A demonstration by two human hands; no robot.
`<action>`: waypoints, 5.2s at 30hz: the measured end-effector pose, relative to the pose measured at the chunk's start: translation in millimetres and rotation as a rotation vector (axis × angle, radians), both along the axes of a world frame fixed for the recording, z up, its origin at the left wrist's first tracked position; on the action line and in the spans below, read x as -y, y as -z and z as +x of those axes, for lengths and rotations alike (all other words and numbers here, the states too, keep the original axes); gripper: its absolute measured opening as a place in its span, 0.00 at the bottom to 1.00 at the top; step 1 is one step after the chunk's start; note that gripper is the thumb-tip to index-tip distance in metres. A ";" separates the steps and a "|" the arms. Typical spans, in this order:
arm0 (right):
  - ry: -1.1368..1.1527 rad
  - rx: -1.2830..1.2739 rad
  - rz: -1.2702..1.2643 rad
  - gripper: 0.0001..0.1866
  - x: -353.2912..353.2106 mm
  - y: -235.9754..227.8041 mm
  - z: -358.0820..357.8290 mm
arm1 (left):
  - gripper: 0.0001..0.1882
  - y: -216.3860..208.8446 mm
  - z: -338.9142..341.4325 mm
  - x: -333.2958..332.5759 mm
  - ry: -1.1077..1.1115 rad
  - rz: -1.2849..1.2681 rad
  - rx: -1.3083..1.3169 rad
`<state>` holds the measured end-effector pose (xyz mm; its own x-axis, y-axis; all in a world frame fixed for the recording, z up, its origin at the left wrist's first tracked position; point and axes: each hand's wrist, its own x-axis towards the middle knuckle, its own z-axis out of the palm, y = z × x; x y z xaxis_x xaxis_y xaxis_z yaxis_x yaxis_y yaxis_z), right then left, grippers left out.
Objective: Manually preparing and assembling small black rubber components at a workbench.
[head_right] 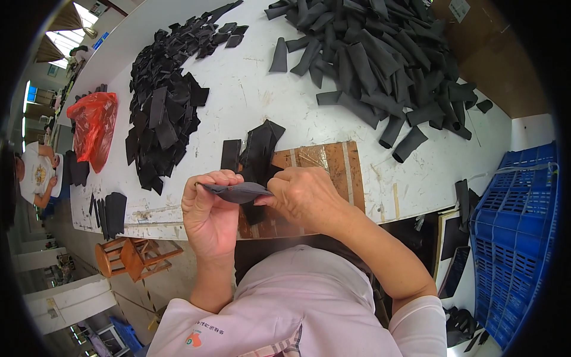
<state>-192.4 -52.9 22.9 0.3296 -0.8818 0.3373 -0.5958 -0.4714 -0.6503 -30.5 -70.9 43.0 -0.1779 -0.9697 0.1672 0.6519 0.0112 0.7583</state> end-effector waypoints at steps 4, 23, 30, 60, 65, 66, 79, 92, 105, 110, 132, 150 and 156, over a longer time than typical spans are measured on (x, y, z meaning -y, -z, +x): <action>0.043 -0.010 0.002 0.17 -4.1 -3.7 -1.1 | 0.08 1.0 3.0 3.3 0.009 -0.189 0.134; 0.078 0.004 0.009 0.16 -3.1 2.2 4.6 | 0.09 -11.5 4.9 -0.8 0.013 -0.081 0.227; 0.074 0.060 0.019 0.16 -8.0 10.6 2.6 | 0.10 -6.0 4.3 -0.8 0.023 -0.155 0.289; 0.414 0.514 0.233 0.25 -12.4 -31.7 -18.2 | 0.09 127.4 68.7 81.7 -0.482 -0.103 1.713; 0.187 0.297 0.418 0.14 -49.7 -5.3 27.5 | 0.03 72.8 69.9 50.3 -0.214 -0.068 0.981; 0.211 0.330 0.450 0.14 -51.1 -4.4 34.1 | 0.04 55.5 67.1 35.1 -0.098 -0.055 0.952; 0.401 0.123 -0.085 0.10 -48.0 14.9 44.4 | 0.09 7.9 25.4 -49.8 -0.090 0.306 0.531; 0.265 0.271 0.187 0.10 -55.1 -2.6 32.9 | 0.03 22.7 21.7 -45.4 0.018 0.370 0.687; 0.406 0.039 -0.015 0.09 -50.4 20.6 44.6 | 0.12 25.5 8.7 -48.6 -0.071 0.467 0.512; 0.217 0.695 0.452 0.05 -53.0 25.9 30.7 | 0.14 16.2 19.1 -37.6 0.359 0.558 0.014; -0.041 1.332 0.553 0.05 -54.3 9.4 37.0 | 0.18 -2.1 21.8 -48.7 0.713 0.442 -0.236; 0.291 0.703 0.232 0.05 -51.6 -11.7 38.0 | 0.12 10.8 14.2 -51.4 -0.033 0.089 0.343; 0.162 0.689 -0.133 0.04 -45.3 -16.8 34.9 | 0.22 7.0 19.6 -43.0 0.504 0.362 -0.183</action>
<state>-157.5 -7.6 39.8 -0.1284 -0.8388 0.5292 -0.1401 -0.5129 -0.8469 -10.9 -27.9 35.9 -0.6259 -0.7754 -0.0840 0.6297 -0.5659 0.5322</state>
